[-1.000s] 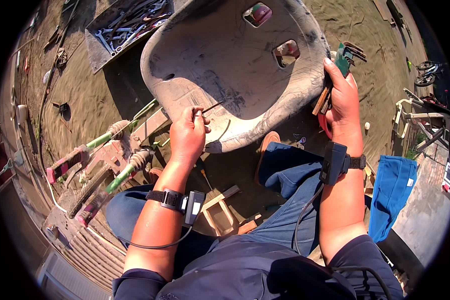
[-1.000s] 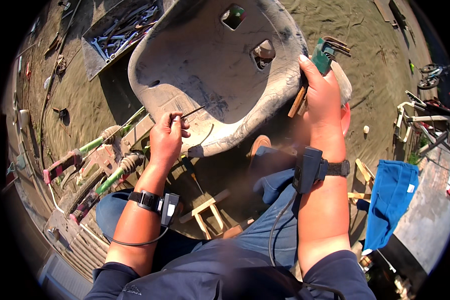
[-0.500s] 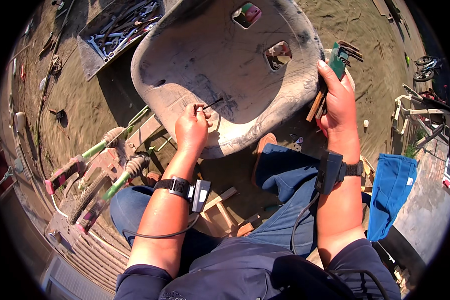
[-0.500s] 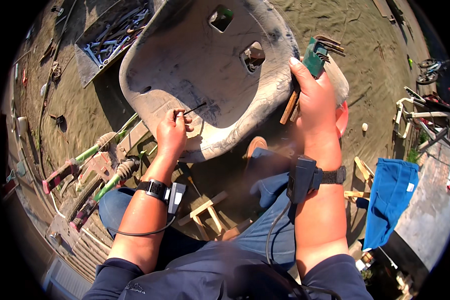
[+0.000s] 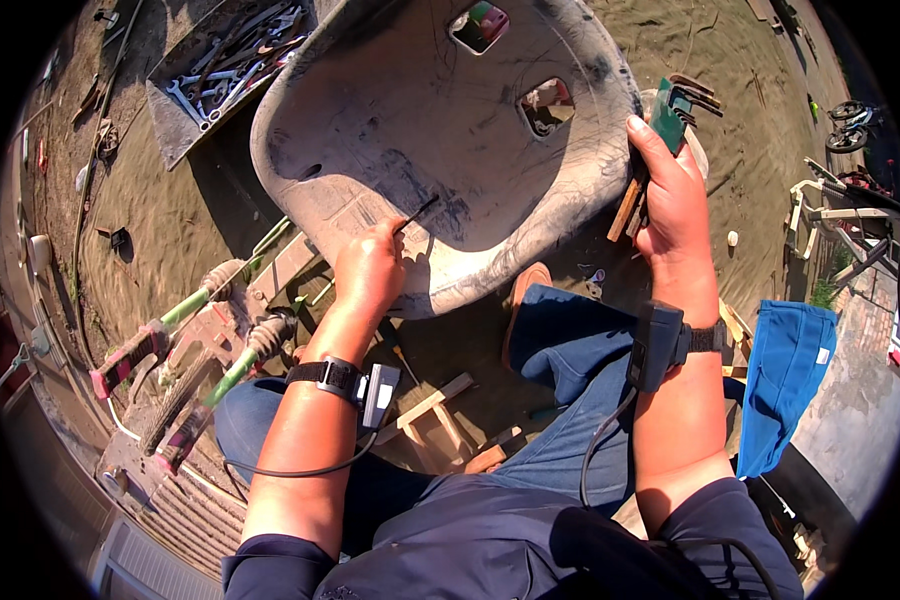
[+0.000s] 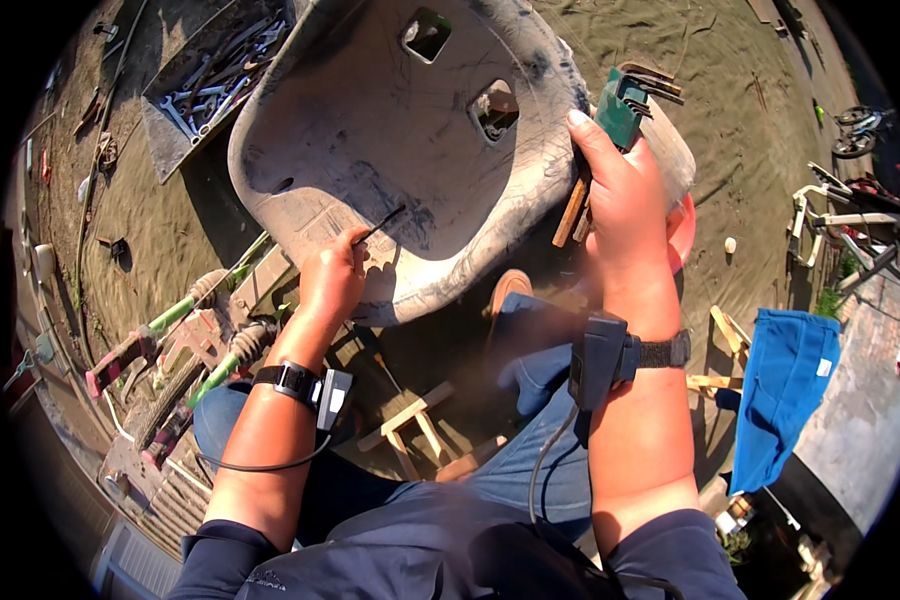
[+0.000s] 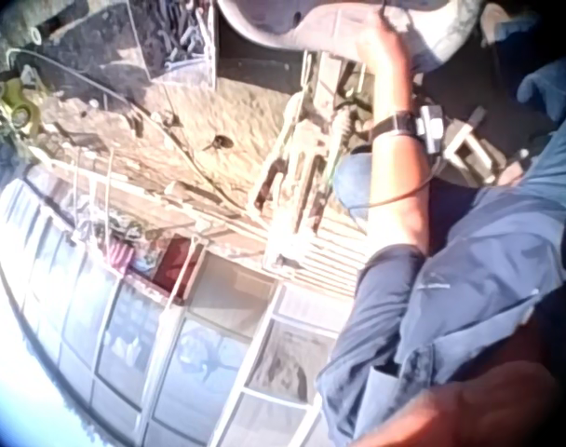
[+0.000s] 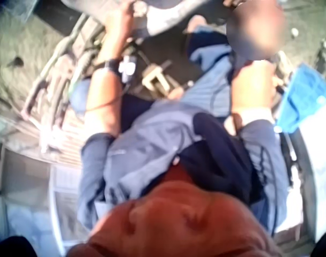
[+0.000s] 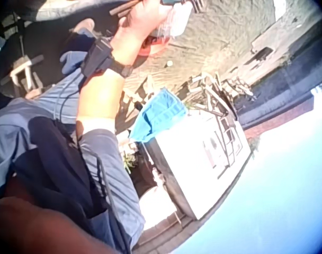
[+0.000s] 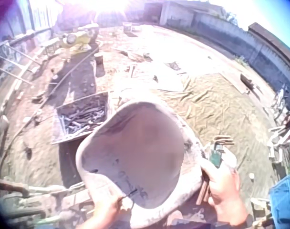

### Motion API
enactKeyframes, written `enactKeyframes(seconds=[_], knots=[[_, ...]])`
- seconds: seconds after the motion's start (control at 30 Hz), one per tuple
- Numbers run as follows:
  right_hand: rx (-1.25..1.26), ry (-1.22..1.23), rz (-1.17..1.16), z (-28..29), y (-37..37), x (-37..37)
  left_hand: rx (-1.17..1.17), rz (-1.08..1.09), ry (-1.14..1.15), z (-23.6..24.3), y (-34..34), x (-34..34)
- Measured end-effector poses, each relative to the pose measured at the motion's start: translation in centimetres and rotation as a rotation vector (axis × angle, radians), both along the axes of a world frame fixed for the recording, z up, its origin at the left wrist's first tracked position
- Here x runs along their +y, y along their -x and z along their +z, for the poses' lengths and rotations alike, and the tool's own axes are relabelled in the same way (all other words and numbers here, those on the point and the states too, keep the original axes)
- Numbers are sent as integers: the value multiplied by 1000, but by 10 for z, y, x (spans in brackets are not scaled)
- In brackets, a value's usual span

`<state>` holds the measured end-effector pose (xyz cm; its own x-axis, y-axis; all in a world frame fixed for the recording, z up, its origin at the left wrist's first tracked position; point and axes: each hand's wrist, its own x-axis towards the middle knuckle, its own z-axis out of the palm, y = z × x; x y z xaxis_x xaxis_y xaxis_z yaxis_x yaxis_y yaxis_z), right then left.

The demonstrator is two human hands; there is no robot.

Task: The person works on a child's tricycle, first removing the seat and then using a screwdriver and a set of Allen keys to tighten or adjust screws on the underside of the seat.

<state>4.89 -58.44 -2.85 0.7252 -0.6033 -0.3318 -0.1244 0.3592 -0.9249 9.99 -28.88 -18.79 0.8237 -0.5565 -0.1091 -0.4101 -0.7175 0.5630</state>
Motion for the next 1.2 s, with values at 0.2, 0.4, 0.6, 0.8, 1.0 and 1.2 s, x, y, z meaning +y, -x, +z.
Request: enactKeyframes(seconds=[0.2, 0.4, 0.6, 0.8, 1.0, 1.2], knots=[[1, 14, 27, -6, 5, -6, 814, 367, 154, 21, -22, -21], [-3, -2, 33, -1, 2, 0, 484, 78, -59, 13, -31, -12], [-11, 2, 18, -7, 4, -5, 280, -47, -120, 21, -25, -11], [-28, -38, 26, -5, 2, -3, 154, -58, -152, 28, -29, -8], [-25, -45, -22, -2, 2, 0, 420, -77, -35, 44, -42, -1], [-32, -59, -4, -2, 1, 1, 362, -132, -43, 38, -43, 6]])
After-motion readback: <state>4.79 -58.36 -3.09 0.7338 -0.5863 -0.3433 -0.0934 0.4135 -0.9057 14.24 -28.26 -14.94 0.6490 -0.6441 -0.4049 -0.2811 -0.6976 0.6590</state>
